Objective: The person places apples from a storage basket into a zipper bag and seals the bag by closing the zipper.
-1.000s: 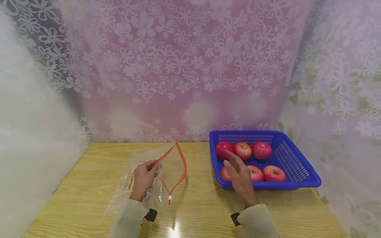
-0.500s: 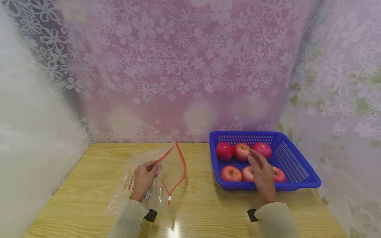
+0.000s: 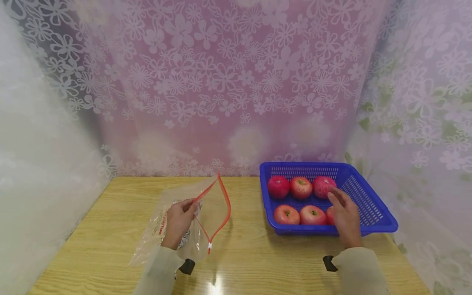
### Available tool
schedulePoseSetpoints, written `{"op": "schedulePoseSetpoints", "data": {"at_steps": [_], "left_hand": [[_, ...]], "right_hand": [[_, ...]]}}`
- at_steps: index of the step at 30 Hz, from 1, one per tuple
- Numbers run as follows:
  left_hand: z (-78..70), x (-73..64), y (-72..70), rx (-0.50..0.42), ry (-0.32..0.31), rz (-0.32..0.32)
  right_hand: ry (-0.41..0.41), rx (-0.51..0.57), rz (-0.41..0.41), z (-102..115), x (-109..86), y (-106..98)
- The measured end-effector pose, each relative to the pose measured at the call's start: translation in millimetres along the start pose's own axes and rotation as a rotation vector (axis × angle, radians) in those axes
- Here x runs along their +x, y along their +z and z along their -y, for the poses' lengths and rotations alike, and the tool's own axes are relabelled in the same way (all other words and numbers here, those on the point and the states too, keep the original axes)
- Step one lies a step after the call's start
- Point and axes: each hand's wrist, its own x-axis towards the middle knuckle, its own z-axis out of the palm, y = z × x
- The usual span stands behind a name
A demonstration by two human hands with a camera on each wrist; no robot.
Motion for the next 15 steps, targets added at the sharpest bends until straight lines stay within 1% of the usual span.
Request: {"op": "schedulePoseSetpoints", "data": {"at_steps": [5, 10, 12, 15], "left_hand": [[1.4, 0.5, -0.1, -0.001, 0.008, 0.003], [2.7, -0.1, 0.1, 0.007, 0.009, 0.005], [3.1, -0.7, 0.0, 0.011, 0.005, 0.007], [4.0, -1.7, 0.1, 0.019, 0.001, 0.010]], "right_hand": [[0.049, -0.052, 0.048, -5, 7.8, -12], [0.092, -0.049, 0.081, -13, 17.0, -24], [0.097, -0.043, 0.096, -16, 20.1, -28], [0.105, -0.063, 0.115, -19, 25.1, -35]]}}
